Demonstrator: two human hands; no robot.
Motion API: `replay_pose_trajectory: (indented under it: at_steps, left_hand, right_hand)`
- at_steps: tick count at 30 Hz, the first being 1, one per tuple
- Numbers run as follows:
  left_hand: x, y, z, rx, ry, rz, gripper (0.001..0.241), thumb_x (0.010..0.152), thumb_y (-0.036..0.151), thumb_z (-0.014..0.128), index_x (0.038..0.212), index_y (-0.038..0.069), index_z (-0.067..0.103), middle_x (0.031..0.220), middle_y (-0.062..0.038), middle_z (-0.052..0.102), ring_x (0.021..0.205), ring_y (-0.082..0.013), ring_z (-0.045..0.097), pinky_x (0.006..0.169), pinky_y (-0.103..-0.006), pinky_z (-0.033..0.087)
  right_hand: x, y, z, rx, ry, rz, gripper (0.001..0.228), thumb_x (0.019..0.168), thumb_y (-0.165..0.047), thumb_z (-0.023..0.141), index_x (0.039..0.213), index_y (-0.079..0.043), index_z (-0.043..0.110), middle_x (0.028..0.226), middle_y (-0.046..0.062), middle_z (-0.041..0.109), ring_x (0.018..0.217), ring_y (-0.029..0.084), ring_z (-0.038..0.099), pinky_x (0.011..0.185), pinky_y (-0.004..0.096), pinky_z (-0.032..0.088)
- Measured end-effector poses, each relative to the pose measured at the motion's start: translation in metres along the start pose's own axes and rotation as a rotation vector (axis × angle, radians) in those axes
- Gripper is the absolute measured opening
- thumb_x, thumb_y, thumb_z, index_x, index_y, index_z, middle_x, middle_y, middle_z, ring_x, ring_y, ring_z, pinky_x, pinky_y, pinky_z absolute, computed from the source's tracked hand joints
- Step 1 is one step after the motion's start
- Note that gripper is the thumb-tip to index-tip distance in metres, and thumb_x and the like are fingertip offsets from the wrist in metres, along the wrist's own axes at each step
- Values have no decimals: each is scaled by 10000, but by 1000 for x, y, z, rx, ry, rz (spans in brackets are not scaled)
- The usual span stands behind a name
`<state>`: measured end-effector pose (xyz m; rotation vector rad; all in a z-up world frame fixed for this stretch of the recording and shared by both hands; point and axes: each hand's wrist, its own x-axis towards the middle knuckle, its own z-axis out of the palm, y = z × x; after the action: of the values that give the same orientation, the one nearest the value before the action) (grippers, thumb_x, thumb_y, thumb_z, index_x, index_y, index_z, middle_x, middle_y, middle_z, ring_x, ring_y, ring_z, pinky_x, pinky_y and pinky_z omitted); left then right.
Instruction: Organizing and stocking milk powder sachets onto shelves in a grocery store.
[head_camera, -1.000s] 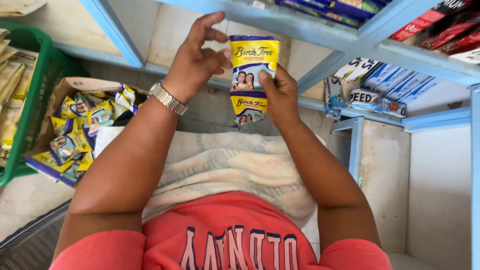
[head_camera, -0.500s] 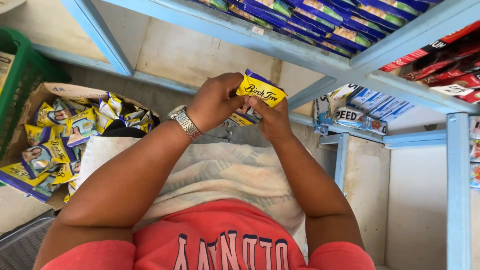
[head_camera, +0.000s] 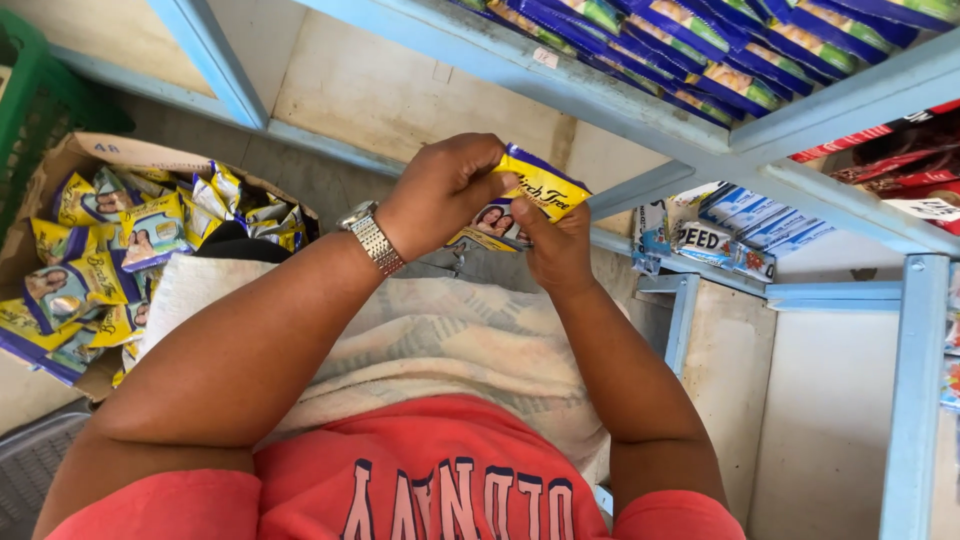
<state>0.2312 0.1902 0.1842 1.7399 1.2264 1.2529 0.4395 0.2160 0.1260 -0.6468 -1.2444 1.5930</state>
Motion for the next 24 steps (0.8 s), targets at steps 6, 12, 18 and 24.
replay_pose_trajectory:
  at_steps: [6, 12, 18, 24]
  left_hand:
    - [-3, 4, -4, -185, -54, -11, 182, 1044, 224, 619, 1128, 65, 651, 964, -103, 725, 846, -242, 718, 745, -339, 554]
    - [-11, 13, 0, 44, -237, 20, 223, 925, 201, 709, 1088, 50, 689, 954, -143, 725, 839, -298, 715, 707, -392, 543]
    - [-10, 11, -8, -104, -234, -173, 134, 971, 154, 645, 1073, 71, 673, 954, -94, 727, 738, -227, 737, 667, -358, 562]
    - [-13, 14, -11, -103, -209, -33, 246, 950, 182, 705, 1161, 74, 637, 968, -91, 739, 818, -211, 735, 717, -345, 561]
  right_hand:
    - [6, -11, 3, 199, 131, -24, 201, 1012, -148, 734, 1188, -72, 671, 1104, 65, 736, 982, 176, 717, 873, 344, 595]
    - [7, -23, -6, 335, 239, -65, 261, 1051, -249, 704, 1247, -91, 634, 1125, 52, 716, 1033, 203, 713, 934, 392, 599]
    - [-1, -39, 7, 247, -104, 95, 490, 900, -256, 765, 1340, -112, 606, 1290, 36, 680, 1215, 177, 665, 1065, 355, 542]
    - [-2, -12, -7, 158, 58, 20, 375, 989, -67, 761, 1340, -83, 628, 1293, 45, 691, 1187, 183, 670, 1056, 371, 550]
